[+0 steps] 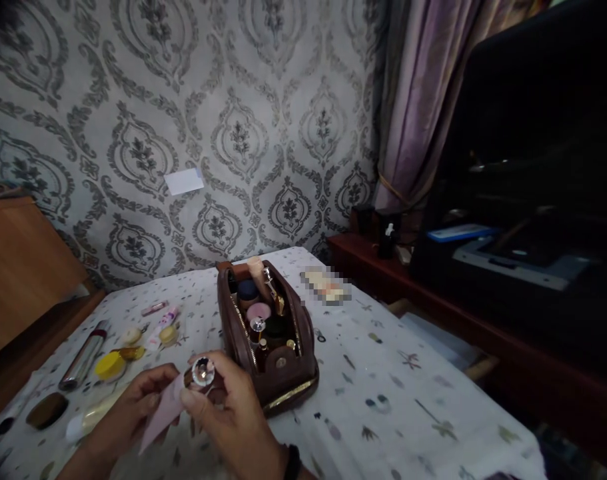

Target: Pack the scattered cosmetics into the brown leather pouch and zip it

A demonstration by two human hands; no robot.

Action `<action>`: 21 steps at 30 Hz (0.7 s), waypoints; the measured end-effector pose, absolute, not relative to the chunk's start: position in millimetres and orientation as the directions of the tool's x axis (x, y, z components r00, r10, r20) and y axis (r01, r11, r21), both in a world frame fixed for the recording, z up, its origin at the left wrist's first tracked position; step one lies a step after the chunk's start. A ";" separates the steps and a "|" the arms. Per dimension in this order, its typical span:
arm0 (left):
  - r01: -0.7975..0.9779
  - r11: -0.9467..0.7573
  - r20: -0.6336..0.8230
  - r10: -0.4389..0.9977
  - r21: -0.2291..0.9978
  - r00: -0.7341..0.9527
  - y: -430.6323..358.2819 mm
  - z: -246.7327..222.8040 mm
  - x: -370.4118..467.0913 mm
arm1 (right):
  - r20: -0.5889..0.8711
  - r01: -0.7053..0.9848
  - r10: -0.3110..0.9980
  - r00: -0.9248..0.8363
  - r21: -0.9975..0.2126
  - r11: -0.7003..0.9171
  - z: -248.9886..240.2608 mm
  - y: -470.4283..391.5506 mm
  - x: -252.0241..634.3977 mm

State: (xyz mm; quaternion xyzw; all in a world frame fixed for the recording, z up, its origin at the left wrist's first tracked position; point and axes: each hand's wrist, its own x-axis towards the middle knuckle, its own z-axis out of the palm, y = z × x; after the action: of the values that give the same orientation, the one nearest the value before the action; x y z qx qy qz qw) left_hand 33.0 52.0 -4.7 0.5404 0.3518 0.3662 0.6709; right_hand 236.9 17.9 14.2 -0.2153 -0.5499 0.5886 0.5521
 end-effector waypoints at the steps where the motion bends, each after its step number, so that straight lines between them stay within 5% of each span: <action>1: -0.099 0.149 -0.083 0.873 0.984 0.481 51.8 -3.5 36.0 | 0.349 -0.411 0.894 -0.282 -0.886 0.216 12.4 16.7 239.6; 14: 0.012 0.174 -0.152 0.821 0.985 0.550 46.7 -27.1 24.5 | 0.549 -0.245 0.829 -0.106 -0.823 0.513 40.8 4.0 253.0; 21: -0.157 0.149 -0.121 0.977 0.976 0.175 56.0 -42.8 7.5 | 0.447 -0.142 0.883 -0.141 -0.892 0.428 35.8 30.8 205.8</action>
State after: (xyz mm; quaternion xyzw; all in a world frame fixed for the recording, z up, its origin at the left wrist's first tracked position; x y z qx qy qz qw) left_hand 7.5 56.0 -42.8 0.4601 0.4457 0.4626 0.6130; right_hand 205.8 30.8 35.8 -0.3021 -0.6132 0.4410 0.5815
